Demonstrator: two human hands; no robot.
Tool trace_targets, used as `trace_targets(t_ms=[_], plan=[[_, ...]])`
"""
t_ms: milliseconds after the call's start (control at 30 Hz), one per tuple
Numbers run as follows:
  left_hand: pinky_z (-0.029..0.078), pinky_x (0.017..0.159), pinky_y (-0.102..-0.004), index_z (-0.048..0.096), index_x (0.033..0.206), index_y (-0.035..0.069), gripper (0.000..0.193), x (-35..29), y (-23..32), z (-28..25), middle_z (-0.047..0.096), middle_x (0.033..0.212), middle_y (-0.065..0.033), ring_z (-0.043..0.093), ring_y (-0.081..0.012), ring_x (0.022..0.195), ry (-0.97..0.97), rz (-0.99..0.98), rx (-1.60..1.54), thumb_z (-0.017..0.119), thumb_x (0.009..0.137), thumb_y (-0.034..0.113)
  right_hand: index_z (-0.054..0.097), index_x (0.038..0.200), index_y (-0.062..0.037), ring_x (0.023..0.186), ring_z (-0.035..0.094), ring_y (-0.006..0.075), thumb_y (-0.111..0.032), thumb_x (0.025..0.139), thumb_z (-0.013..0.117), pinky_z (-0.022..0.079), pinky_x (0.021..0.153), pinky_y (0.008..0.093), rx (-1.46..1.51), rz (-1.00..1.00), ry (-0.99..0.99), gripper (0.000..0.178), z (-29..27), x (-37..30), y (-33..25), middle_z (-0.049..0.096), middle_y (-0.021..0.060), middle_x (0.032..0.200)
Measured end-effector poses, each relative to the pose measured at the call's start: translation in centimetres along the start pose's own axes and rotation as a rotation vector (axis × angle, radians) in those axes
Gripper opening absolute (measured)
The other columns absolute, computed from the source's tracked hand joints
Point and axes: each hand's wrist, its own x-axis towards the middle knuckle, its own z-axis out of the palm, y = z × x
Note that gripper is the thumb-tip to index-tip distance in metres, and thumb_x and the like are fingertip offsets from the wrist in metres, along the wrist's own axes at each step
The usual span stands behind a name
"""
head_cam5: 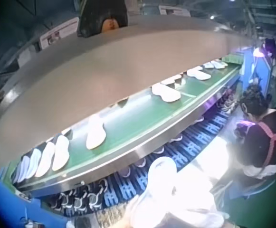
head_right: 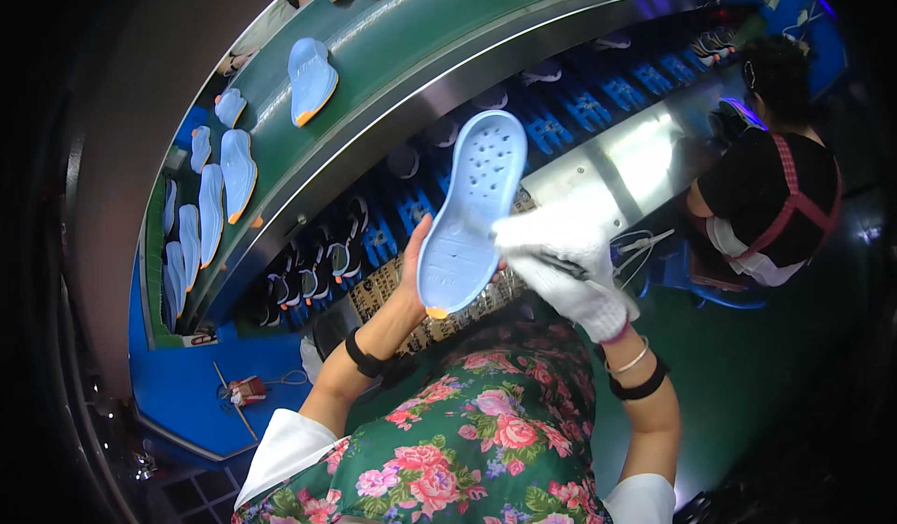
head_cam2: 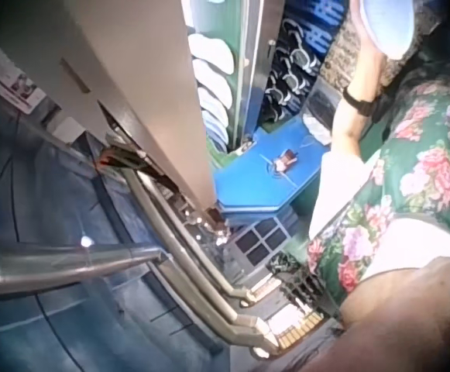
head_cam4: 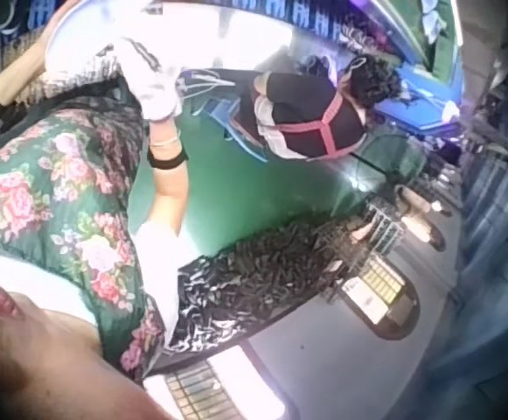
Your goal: Applying a liquid adhesive or cleaner to the bottom of shoe soles using a brush.
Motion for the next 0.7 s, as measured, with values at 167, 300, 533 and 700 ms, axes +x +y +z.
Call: trace_targets(t_ms=[167, 300, 533, 700], plan=[[0.054, 0.098, -0.0555, 0.027, 0.157, 0.007, 0.104, 0.1, 2.6, 4.8, 0.038, 0.152, -0.0292, 0.052, -0.0481, 0.128, -0.284, 0.211, 0.259, 0.067, 0.081, 0.067, 0.075, 0.083, 0.0045, 0.088, 0.073, 0.0202, 0.006, 0.077, 0.073, 0.058, 0.082, 0.0317, 0.474, 0.421, 0.352, 0.007, -3.1, -3.2, 0.8, 0.076, 0.0148, 0.092], [0.057, 0.089, -0.0570, 0.019, 0.159, 0.009, 0.112, 2.0, 7.6, 7.9, 0.031, 0.154, -0.0308, 0.055, -0.0500, 0.121, -0.502, 0.354, 0.274, 0.073, 0.079, 0.065, 0.073, 0.090, 0.0064, 0.089, 0.072, 0.0234, 0.014, 0.078, 0.064, 0.059, 0.082, 0.0319, 0.799, 0.631, 0.599, 0.016, -3.5, -4.5, 1.7, 0.074, 0.0174, 0.100], [0.052, 0.103, -0.0519, 0.023, 0.155, 0.003, 0.089, 10.5, 17.8, 10.3, 0.022, 0.157, -0.0300, 0.039, -0.0495, 0.135, -0.350, 0.535, -0.256, 0.043, 0.097, 0.068, 0.074, 0.097, 0.0056, 0.089, 0.071, 0.0191, 0.013, 0.080, 0.067, 0.057, 0.082, 0.0284, 0.783, 0.743, 0.525, 0.020, -2.4, -6.5, 5.0, 0.074, 0.0155, 0.099], [0.051, 0.105, -0.0506, 0.019, 0.157, 0.003, 0.093, 13.3, 21.2, 10.4, 0.010, 0.161, -0.0297, 0.035, -0.0469, 0.140, -0.212, 0.486, -0.512, 0.027, 0.098, 0.073, 0.073, 0.096, 0.0046, 0.076, 0.069, 0.0153, 0.012, 0.081, 0.066, 0.057, 0.067, 0.0244, 0.821, 0.855, 0.539, 0.018, -2.0, -8.3, 7.2, 0.075, 0.0158, 0.099]])
